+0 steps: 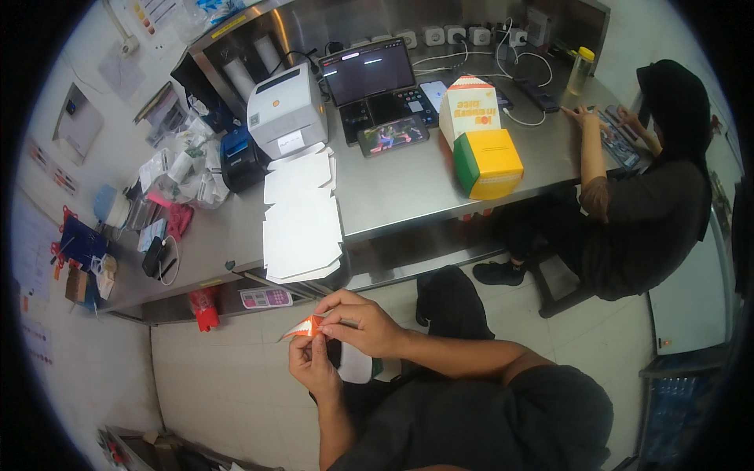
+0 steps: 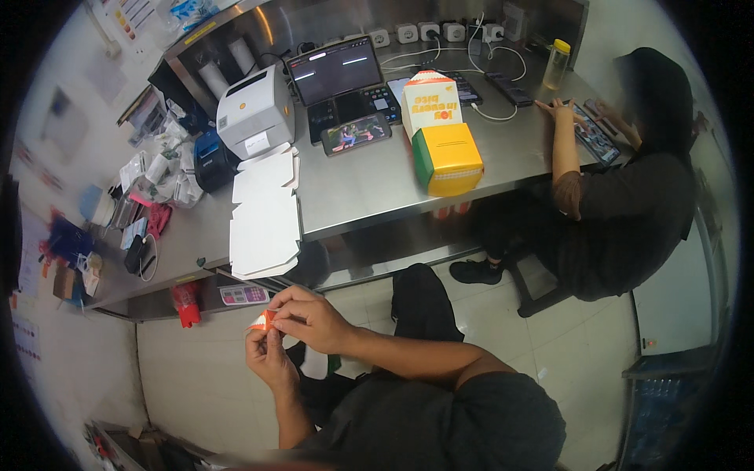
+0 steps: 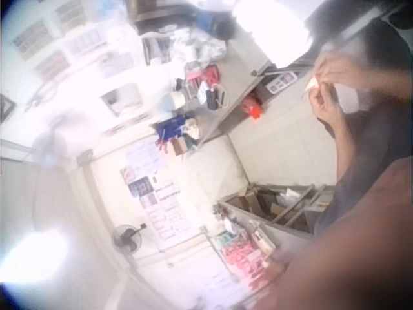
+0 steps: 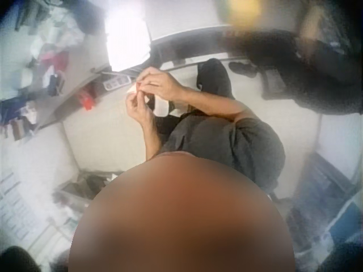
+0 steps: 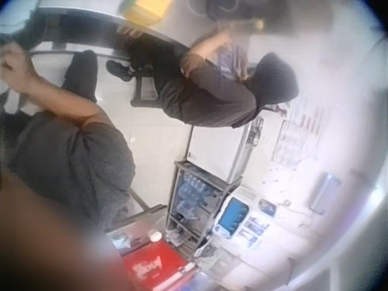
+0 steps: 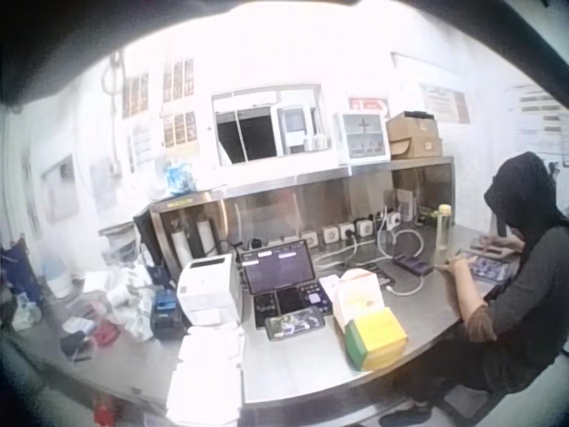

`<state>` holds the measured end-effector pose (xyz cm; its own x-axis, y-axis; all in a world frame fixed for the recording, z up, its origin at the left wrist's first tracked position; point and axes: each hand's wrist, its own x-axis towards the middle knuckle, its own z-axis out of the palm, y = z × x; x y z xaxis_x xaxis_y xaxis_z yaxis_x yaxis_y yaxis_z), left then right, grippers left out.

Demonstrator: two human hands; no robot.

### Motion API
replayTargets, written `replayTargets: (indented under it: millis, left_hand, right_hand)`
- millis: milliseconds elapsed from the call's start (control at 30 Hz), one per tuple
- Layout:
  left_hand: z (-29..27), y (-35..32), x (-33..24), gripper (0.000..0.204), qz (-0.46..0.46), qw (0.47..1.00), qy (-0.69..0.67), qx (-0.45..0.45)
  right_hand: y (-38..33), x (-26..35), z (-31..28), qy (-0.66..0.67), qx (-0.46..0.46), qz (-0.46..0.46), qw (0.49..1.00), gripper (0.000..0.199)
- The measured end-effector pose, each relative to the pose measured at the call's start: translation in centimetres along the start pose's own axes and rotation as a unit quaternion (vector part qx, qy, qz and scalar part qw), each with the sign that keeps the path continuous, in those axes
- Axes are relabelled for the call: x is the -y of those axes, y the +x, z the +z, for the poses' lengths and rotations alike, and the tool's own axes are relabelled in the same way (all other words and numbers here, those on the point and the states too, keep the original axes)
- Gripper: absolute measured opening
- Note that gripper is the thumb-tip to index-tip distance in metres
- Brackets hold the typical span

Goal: The person folds flat cardboard pieces into small rectangular boxes and stacks them on a metal counter. The person repeatedly picks up a flat piece, folds along creases, and places the finished box on top of a growing stack.

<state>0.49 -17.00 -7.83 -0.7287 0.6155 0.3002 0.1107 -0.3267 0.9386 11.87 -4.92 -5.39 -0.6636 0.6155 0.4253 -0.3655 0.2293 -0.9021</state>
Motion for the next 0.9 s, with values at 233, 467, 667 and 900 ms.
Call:
replayTargets:
  millis: [233, 467, 667, 900]
  left_hand:
    - [0.1, -0.5, -0.2, 0.011, -0.019, 0.985, -0.171, 0.024]
    - [0.3, -0.6, 0.0, 0.013, -0.029, 0.983, -0.182, 0.006]
    - [0.5, -0.4, -0.5, 0.015, -0.052, 0.986, -0.156, 0.024]
    - [0.3, -0.6, -0.2, 0.020, -0.054, 0.980, -0.191, 0.020]
  right_hand:
    - [-0.4, 1.7, 0.3, 0.029, 0.025, 0.007, 0.999, 0.012]
    - [-0.6, 2.1, 0.7, 0.002, -0.005, -0.008, 1.000, 0.011]
    - [-0.8, 2.2, 1.0, 0.047, -0.031, 0.055, 0.997, 0.012]
    - [-0.8, 2.4, 0.7, 0.009, -0.012, 0.022, 1.000, 0.013]
